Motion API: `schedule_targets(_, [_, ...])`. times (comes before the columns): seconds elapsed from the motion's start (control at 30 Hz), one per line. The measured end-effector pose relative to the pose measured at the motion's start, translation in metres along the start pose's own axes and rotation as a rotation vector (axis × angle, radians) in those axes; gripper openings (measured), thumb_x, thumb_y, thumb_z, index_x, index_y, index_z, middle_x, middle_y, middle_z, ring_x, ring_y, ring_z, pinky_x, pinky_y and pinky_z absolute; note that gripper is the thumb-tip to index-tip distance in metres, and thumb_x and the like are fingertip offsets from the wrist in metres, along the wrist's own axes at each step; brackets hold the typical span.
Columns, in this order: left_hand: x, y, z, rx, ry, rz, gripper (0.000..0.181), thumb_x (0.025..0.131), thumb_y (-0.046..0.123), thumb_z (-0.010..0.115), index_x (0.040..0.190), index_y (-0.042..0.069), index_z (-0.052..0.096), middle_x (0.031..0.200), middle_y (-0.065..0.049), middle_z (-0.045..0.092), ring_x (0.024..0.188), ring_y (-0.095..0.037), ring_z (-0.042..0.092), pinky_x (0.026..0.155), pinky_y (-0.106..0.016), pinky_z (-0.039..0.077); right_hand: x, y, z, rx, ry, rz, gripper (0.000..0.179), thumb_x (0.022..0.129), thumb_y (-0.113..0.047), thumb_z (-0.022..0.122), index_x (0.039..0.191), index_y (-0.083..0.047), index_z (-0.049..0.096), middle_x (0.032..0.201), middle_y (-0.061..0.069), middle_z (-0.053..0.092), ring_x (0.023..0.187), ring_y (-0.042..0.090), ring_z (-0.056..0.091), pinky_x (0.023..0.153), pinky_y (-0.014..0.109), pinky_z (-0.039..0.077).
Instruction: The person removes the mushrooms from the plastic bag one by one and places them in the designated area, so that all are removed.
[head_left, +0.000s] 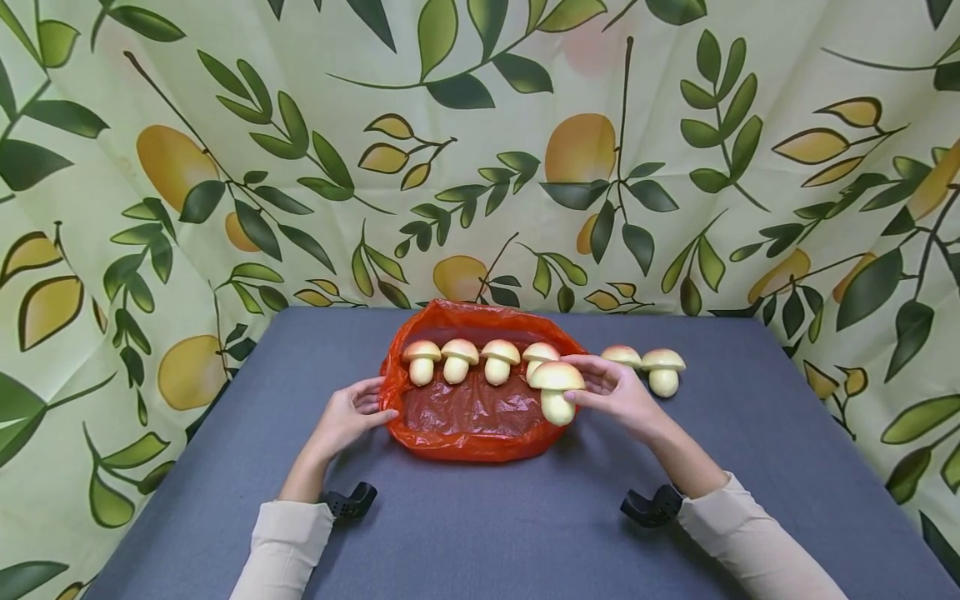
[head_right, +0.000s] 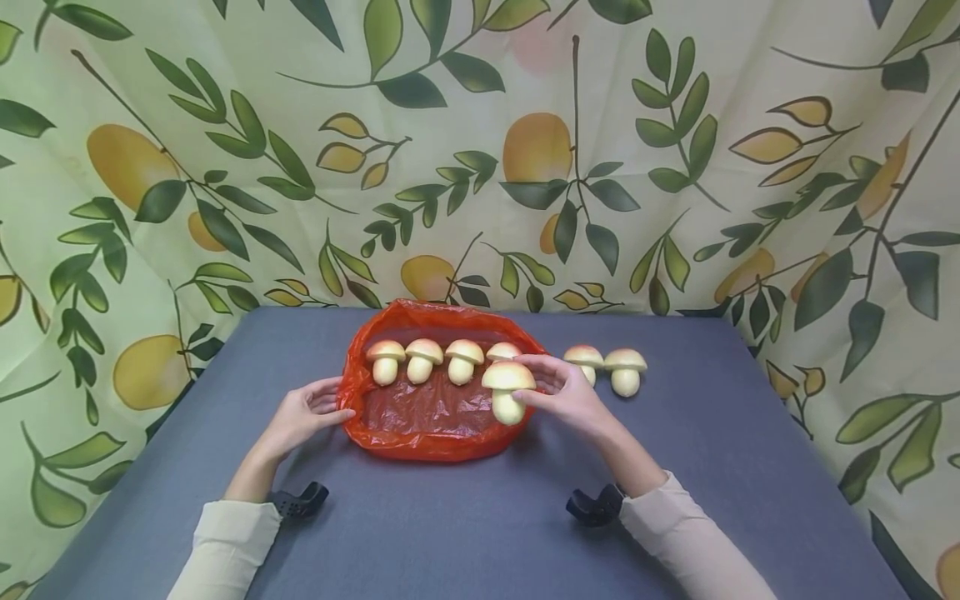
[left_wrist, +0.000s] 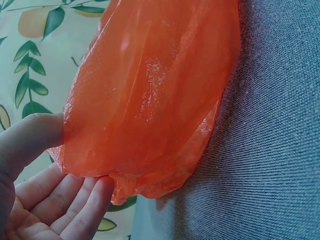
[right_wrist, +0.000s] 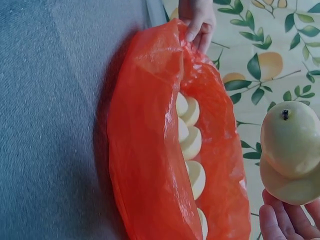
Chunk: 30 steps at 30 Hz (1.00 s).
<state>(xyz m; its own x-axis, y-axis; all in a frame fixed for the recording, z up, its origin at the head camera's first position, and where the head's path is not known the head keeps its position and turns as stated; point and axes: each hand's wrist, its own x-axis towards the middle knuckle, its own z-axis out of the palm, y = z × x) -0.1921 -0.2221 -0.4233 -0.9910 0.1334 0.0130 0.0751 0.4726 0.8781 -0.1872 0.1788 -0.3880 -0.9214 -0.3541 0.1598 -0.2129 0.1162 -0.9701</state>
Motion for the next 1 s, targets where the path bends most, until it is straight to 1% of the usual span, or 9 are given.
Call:
schedule_targets(0.13, [0.0, 0.0, 0.0, 0.0, 0.002, -0.004, 0.06, 0.082, 0.006, 0.074, 0.134, -0.011, 0.048, 0.121, -0.032, 0.06, 0.109, -0.037, 0.064, 0.092, -0.031, 0.057, -0.002, -0.002, -0.004, 0.011, 0.006, -0.022, 0.052, 0.085, 0.001, 0.068, 0.129, 0.018, 0.046, 0.108, -0.024, 0.065, 0.098, -0.006, 0.063, 0.086, 0.009, 0.052])
schedule_targets(0.27, [-0.001, -0.001, 0.0, 0.002, 0.006, 0.0, 0.06, 0.082, 0.006, 0.074, 0.133, -0.011, 0.049, 0.12, -0.032, 0.06, 0.109, -0.037, 0.064, 0.091, -0.032, 0.057, -0.003, -0.003, -0.006, 0.019, 0.01, -0.02, 0.051, 0.085, 0.001, 0.068, 0.128, 0.017, 0.047, 0.108, -0.023, 0.065, 0.098, -0.006, 0.064, 0.086, 0.009, 0.052])
schedule_targets(0.47, [0.0, -0.001, 0.0, -0.001, 0.01, -0.002, 0.06, 0.082, 0.006, 0.074, 0.133, -0.01, 0.049, 0.121, -0.032, 0.06, 0.109, -0.037, 0.065, 0.091, -0.032, 0.058, -0.005, -0.001, -0.01, 0.054, 0.02, -0.029, 0.043, 0.084, 0.003, 0.068, 0.126, 0.007, 0.055, 0.109, -0.022, 0.066, 0.099, -0.006, 0.064, 0.087, 0.009, 0.052])
schedule_targets(0.53, [0.0, -0.001, 0.0, -0.003, 0.01, -0.002, 0.06, 0.082, 0.007, 0.074, 0.134, -0.01, 0.049, 0.121, -0.031, 0.06, 0.108, -0.036, 0.065, 0.091, -0.031, 0.058, -0.005, -0.001, -0.011, 0.057, 0.024, -0.03, 0.043, 0.084, 0.003, 0.068, 0.125, 0.006, 0.056, 0.109, -0.022, 0.066, 0.099, -0.006, 0.064, 0.087, 0.009, 0.052])
schedule_targets(0.7, [0.0, 0.0, -0.001, -0.002, 0.008, 0.0, 0.059, 0.082, 0.006, 0.074, 0.133, -0.01, 0.049, 0.121, -0.032, 0.06, 0.108, -0.037, 0.065, 0.09, -0.03, 0.058, -0.007, -0.001, -0.015, 0.038, 0.028, -0.018, 0.046, 0.085, 0.002, 0.067, 0.127, 0.011, 0.052, 0.11, -0.022, 0.066, 0.1, -0.006, 0.063, 0.087, 0.009, 0.052])
schedule_targets(0.8, [0.0, 0.0, 0.0, 0.002, 0.008, -0.004, 0.06, 0.082, 0.006, 0.074, 0.134, -0.01, 0.049, 0.121, -0.031, 0.06, 0.108, -0.036, 0.065, 0.09, -0.029, 0.058, -0.008, 0.0, -0.018, 0.032, 0.029, -0.014, 0.046, 0.086, 0.002, 0.067, 0.128, 0.011, 0.052, 0.11, -0.022, 0.065, 0.099, -0.006, 0.063, 0.087, 0.009, 0.052])
schedule_targets(0.9, [0.0, 0.0, 0.0, 0.002, 0.01, -0.009, 0.06, 0.082, 0.006, 0.074, 0.134, -0.01, 0.049, 0.121, -0.031, 0.06, 0.108, -0.036, 0.065, 0.09, -0.028, 0.058, -0.009, 0.001, -0.021, 0.041, 0.032, -0.025, 0.043, 0.085, 0.003, 0.066, 0.127, 0.008, 0.054, 0.11, -0.021, 0.065, 0.099, -0.006, 0.064, 0.086, 0.009, 0.053])
schedule_targets(1.0, [0.0, 0.0, -0.001, 0.002, 0.008, -0.008, 0.06, 0.082, 0.007, 0.074, 0.134, -0.01, 0.049, 0.121, -0.031, 0.06, 0.108, -0.036, 0.065, 0.09, -0.028, 0.058, -0.01, 0.002, -0.025, 0.046, 0.04, -0.033, 0.041, 0.085, 0.004, 0.066, 0.125, -0.002, 0.058, 0.11, -0.021, 0.064, 0.099, -0.006, 0.064, 0.086, 0.009, 0.052])
